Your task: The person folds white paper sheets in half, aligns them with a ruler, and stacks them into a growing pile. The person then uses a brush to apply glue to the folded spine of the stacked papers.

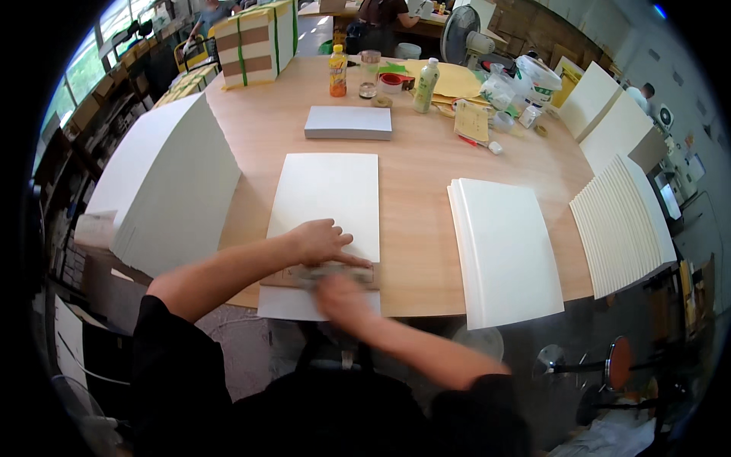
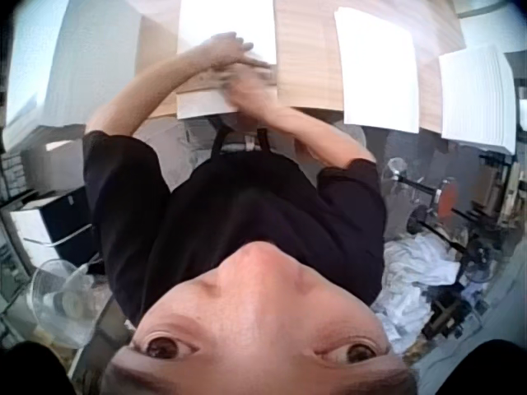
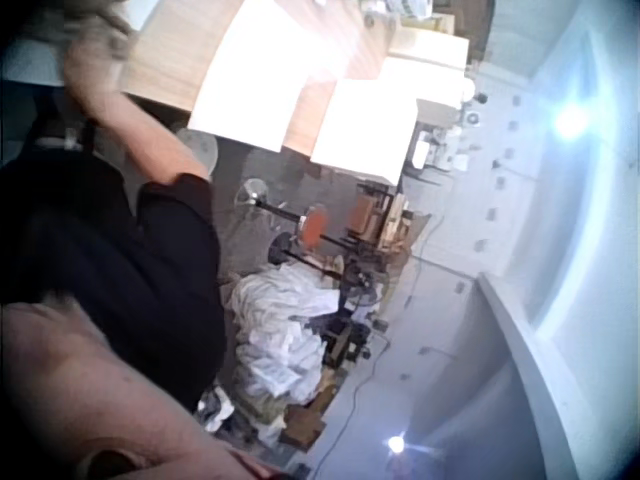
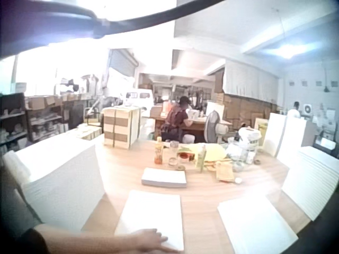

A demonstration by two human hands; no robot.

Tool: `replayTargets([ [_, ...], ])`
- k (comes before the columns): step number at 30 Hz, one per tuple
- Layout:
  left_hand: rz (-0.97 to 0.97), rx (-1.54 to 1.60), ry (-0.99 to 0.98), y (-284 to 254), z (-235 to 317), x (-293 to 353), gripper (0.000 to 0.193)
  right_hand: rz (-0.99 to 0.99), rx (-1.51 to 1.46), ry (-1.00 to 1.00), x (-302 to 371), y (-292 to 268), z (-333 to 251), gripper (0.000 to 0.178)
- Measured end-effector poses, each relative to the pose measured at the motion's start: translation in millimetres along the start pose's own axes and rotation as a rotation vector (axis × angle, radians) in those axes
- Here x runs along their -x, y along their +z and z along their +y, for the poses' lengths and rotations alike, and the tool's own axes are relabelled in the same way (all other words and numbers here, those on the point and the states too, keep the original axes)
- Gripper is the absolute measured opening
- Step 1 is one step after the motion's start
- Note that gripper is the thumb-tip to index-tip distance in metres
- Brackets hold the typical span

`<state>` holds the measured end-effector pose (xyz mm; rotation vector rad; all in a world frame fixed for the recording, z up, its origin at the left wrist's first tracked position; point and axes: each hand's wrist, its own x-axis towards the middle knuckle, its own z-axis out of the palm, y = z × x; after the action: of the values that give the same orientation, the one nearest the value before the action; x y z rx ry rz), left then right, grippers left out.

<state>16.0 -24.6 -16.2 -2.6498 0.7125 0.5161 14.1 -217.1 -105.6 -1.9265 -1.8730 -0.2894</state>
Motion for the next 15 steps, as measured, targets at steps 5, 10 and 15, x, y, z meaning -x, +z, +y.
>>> replayTargets([
  [5,0.102,0.017,-0.103,3,21,17,0.084,-0.238,0.356,0.259,79,-130,102,0.008],
  [10,0.395,0.423,-0.339,38,68,78,0.057,0.17,-0.106,0.604,108,-114,116,0.018],
  [15,0.672,0.201,-0.235,55,64,93,0.036,0.408,-0.293,0.764,77,-117,105,0.023],
])
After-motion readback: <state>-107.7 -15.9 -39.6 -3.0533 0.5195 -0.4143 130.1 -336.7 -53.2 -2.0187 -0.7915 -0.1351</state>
